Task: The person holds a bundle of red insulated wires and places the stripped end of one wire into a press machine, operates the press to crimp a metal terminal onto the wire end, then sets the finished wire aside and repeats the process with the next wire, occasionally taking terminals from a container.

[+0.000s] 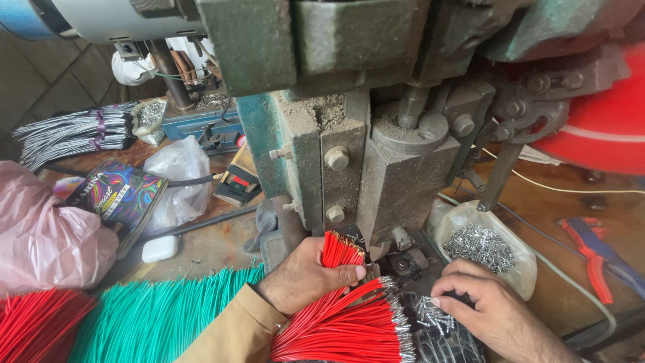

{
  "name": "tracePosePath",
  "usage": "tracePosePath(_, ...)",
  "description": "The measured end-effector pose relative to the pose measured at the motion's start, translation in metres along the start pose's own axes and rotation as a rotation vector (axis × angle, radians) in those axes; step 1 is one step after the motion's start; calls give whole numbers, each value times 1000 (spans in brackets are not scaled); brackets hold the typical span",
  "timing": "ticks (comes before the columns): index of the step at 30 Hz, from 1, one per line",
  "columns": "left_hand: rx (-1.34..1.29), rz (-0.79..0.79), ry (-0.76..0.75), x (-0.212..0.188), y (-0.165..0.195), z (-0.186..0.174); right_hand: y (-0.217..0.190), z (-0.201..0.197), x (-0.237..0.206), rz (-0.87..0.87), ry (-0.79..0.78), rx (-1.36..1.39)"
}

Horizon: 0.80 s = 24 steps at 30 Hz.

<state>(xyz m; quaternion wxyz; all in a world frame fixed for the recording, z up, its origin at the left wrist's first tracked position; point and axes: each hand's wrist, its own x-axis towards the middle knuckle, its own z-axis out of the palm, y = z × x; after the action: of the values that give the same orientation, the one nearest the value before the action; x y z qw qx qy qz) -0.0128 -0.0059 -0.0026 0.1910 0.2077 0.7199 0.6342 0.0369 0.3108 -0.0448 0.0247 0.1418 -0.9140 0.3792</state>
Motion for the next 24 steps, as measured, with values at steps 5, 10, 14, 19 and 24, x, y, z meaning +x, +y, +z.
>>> tracePosePath(5,-38,33,-9,-1,0,0,-10,0,5,132,-54,-22)
tracePosePath(10,-5,16,-12,-1,0,0,-20,9,4,59,95,-4)
tracePosePath(14,9,-3,-15,-1,0,0,-24,16,1,126,183,-3)
tracePosePath(19,51,36,-27,-1,1,-1,-22,20,-2,-60,323,-76)
tracePosePath(24,75,61,-15,-3,-1,0,-19,24,-4,-113,402,-79)
